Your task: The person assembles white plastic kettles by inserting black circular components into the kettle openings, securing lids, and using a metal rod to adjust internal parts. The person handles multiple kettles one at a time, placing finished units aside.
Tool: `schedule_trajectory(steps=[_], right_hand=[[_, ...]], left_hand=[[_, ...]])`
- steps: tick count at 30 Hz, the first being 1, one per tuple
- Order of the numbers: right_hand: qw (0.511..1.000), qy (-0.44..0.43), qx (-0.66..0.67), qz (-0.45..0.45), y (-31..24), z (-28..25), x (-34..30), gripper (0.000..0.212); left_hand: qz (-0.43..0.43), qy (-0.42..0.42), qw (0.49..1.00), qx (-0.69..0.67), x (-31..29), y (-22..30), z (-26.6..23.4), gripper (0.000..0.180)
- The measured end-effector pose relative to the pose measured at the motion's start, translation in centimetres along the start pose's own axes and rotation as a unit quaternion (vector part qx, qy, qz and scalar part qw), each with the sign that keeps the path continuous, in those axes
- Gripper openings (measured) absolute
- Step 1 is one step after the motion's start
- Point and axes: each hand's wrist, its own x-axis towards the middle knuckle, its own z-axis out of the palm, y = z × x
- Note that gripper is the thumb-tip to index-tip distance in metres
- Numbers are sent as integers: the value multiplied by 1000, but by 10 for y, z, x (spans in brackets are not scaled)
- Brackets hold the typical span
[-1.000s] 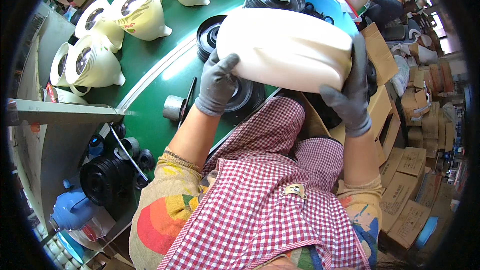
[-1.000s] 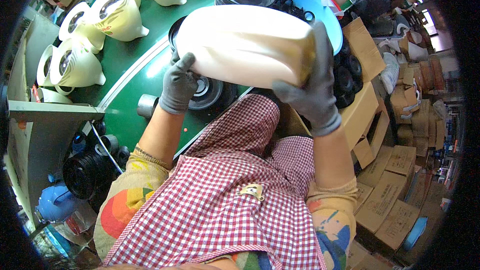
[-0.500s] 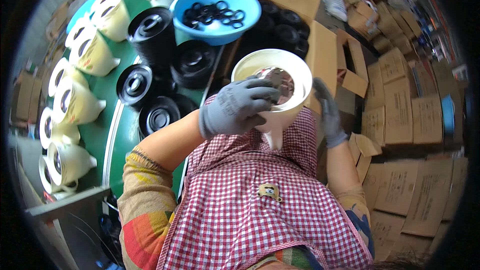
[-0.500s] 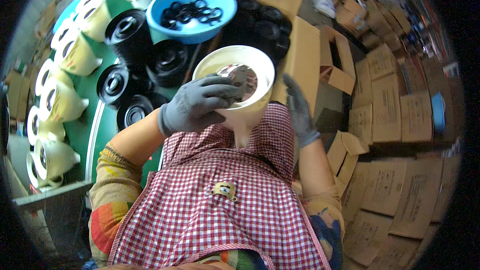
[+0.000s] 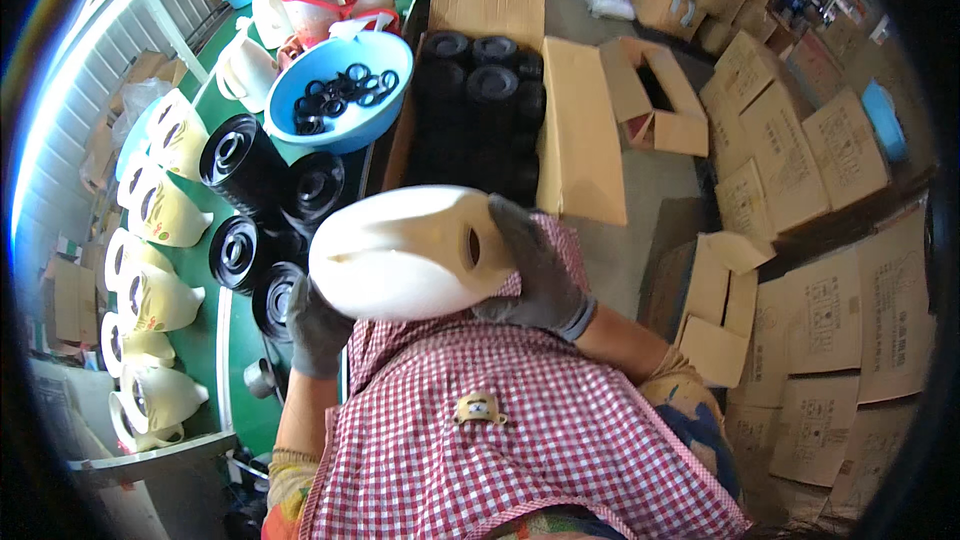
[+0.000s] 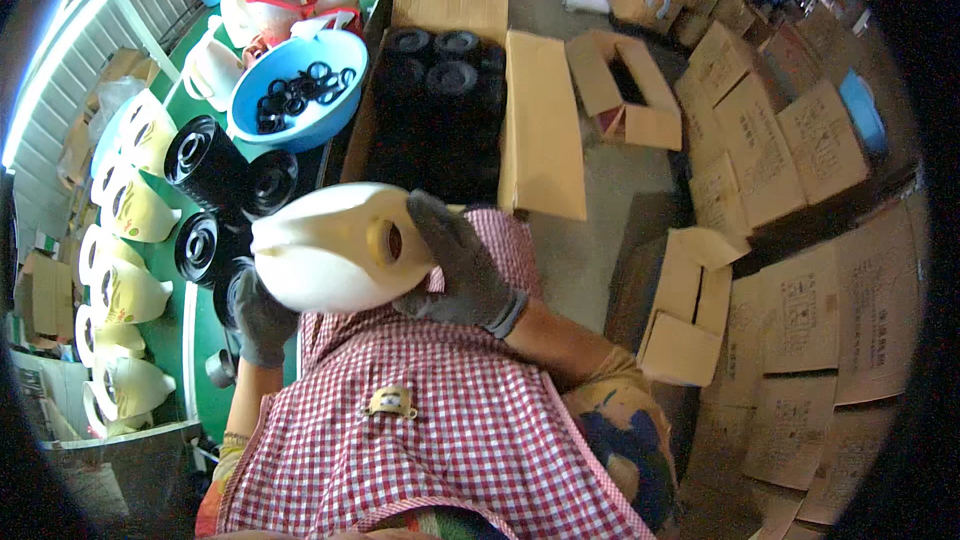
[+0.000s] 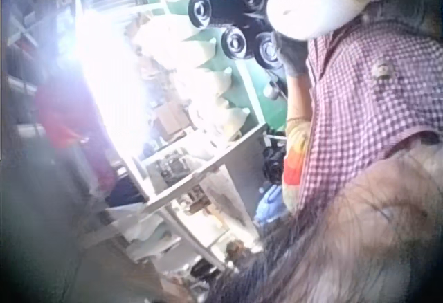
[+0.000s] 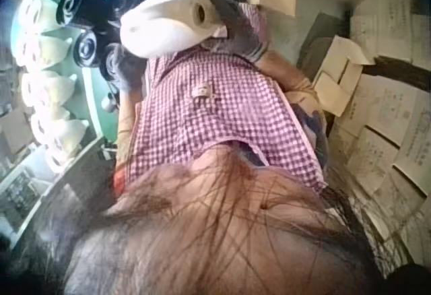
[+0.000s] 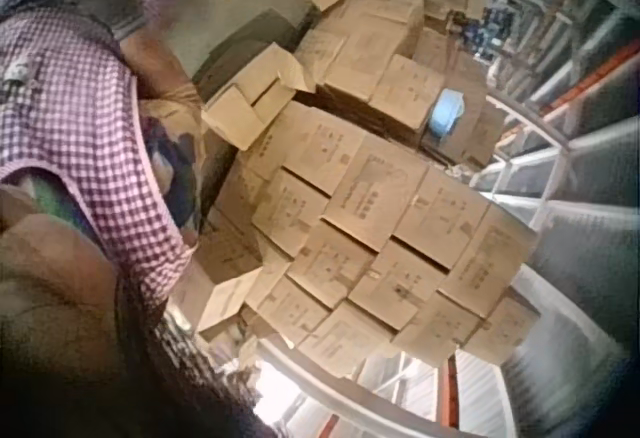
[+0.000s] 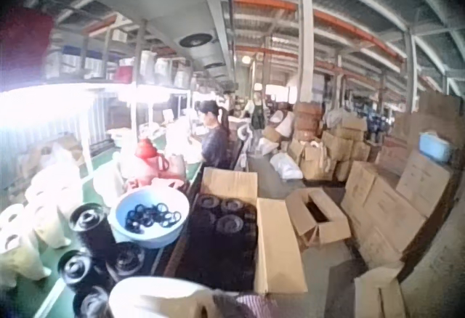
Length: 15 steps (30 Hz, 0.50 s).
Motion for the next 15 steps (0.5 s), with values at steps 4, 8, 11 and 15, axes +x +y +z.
schedule_trajectory(steps=[4,8,11,15], right_hand=[[998,51,-4,30,-27,-2,10,120],[997,36,25,59,-45,-1,4,124],[996,12,30,78,-51,-8,0,125],[996,23,16,82,-48,-6,-6,123]], left_hand=[[-23,-7,1000,18,10,-31,-34,48],[-33,-118,986,109,36,-58,-24,54],[-41,-165,972,165,29,-62,14,61],[8,-186,929,320,30,-60,45,70]])
